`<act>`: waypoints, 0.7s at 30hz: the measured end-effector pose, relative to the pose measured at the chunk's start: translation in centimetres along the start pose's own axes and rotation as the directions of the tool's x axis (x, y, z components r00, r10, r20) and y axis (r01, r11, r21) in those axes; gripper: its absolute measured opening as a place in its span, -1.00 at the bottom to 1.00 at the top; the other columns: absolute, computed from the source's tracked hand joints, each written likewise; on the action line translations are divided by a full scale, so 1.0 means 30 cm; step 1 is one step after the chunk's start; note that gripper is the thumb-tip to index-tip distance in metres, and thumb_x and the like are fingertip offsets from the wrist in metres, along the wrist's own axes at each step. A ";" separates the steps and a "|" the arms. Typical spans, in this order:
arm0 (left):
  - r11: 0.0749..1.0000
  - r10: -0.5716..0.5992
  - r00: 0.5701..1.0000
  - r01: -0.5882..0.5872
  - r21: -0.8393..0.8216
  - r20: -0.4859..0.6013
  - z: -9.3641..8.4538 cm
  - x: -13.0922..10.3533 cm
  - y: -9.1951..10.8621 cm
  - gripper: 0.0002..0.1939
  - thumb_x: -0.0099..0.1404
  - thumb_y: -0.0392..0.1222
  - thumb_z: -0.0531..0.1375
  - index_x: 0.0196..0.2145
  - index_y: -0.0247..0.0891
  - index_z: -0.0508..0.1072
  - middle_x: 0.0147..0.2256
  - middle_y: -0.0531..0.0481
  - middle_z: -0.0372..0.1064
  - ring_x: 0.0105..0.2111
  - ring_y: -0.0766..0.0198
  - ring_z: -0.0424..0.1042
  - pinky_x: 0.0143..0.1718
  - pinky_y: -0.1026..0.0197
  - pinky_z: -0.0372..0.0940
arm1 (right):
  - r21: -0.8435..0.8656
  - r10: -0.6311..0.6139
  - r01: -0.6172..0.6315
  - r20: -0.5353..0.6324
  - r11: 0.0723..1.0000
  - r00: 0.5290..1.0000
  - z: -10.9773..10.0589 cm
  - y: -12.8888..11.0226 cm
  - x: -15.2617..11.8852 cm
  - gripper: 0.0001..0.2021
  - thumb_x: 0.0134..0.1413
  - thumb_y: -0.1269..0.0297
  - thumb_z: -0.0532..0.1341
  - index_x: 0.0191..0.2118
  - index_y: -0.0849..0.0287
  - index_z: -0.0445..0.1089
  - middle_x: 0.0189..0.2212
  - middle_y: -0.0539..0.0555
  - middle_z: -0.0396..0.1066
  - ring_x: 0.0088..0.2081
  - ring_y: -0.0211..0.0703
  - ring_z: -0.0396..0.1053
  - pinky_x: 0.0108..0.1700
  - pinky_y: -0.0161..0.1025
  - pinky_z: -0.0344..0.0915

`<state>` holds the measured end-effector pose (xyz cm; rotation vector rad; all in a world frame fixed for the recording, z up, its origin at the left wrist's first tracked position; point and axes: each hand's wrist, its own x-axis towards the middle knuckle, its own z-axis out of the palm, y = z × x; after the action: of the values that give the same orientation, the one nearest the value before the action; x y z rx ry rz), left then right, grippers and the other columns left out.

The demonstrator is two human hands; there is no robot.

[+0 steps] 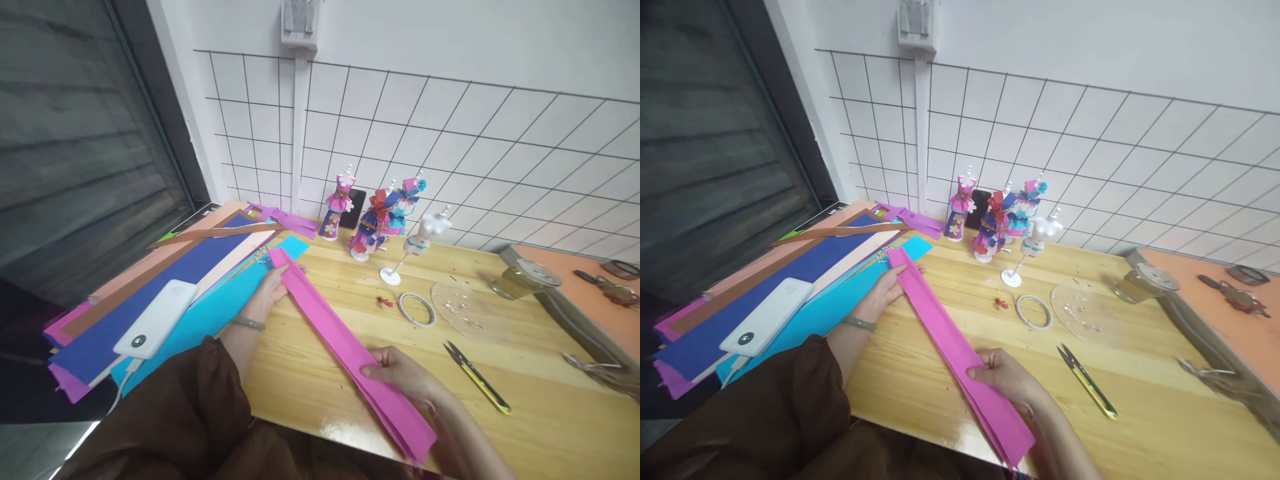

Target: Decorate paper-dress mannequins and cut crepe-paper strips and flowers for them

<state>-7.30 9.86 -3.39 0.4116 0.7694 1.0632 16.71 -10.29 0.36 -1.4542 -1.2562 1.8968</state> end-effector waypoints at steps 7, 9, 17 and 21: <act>0.997 0.057 0.995 -0.060 -0.038 -0.083 -0.014 0.008 0.043 -0.85 0.26 -0.37 -0.03 -0.31 -0.39 0.33 -0.39 -0.18 0.44 -0.31 0.20 0.46 -0.16 0.14 0.34 | -0.077 0.019 -0.021 -0.029 0.997 0.999 -0.065 0.047 -0.067 -0.61 -0.10 -0.04 0.20 -0.39 0.28 0.37 -0.53 0.09 0.45 -0.54 -0.23 0.37 -0.48 -0.30 0.27; 0.997 0.059 0.993 -0.064 -0.048 -0.100 -0.016 0.011 0.046 -0.85 0.25 -0.38 -0.04 -0.33 -0.38 0.32 -0.40 -0.17 0.43 -0.33 0.22 0.46 -0.18 0.15 0.35 | -0.105 0.025 -0.033 -0.082 0.994 0.996 -0.067 0.058 -0.079 -0.59 -0.06 -0.08 0.15 -0.40 0.26 0.36 -0.61 0.04 0.40 -0.62 -0.28 0.31 -0.58 -0.36 0.18; 0.993 0.060 0.984 -0.076 -0.092 -0.166 -0.017 0.013 0.055 -0.85 0.25 -0.38 -0.04 -0.35 -0.34 0.31 -0.39 -0.15 0.42 -0.32 0.23 0.45 -0.26 0.19 0.40 | -0.194 -0.147 0.099 -0.246 0.976 0.958 -0.068 0.084 -0.108 -0.57 -0.06 -0.13 0.12 -0.56 0.20 0.20 -0.70 -0.13 0.06 -0.66 -0.42 0.01 -0.62 -0.40 -0.01; 0.994 0.061 0.996 -0.067 -0.081 -0.069 0.004 -0.006 0.051 -0.82 0.28 -0.29 -0.04 -0.30 -0.36 0.34 -0.32 -0.21 0.43 -0.23 0.16 0.44 -0.22 0.11 0.39 | -0.186 -0.158 0.108 -0.282 0.977 0.946 -0.071 0.099 -0.100 -0.55 -0.09 -0.17 0.13 -0.57 0.18 0.18 -0.70 -0.13 0.05 -0.67 -0.41 0.01 -0.62 -0.39 -0.01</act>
<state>-8.21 10.40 -2.27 0.3331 0.7718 1.1694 20.23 -13.25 -0.70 -1.6218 -1.3551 1.4500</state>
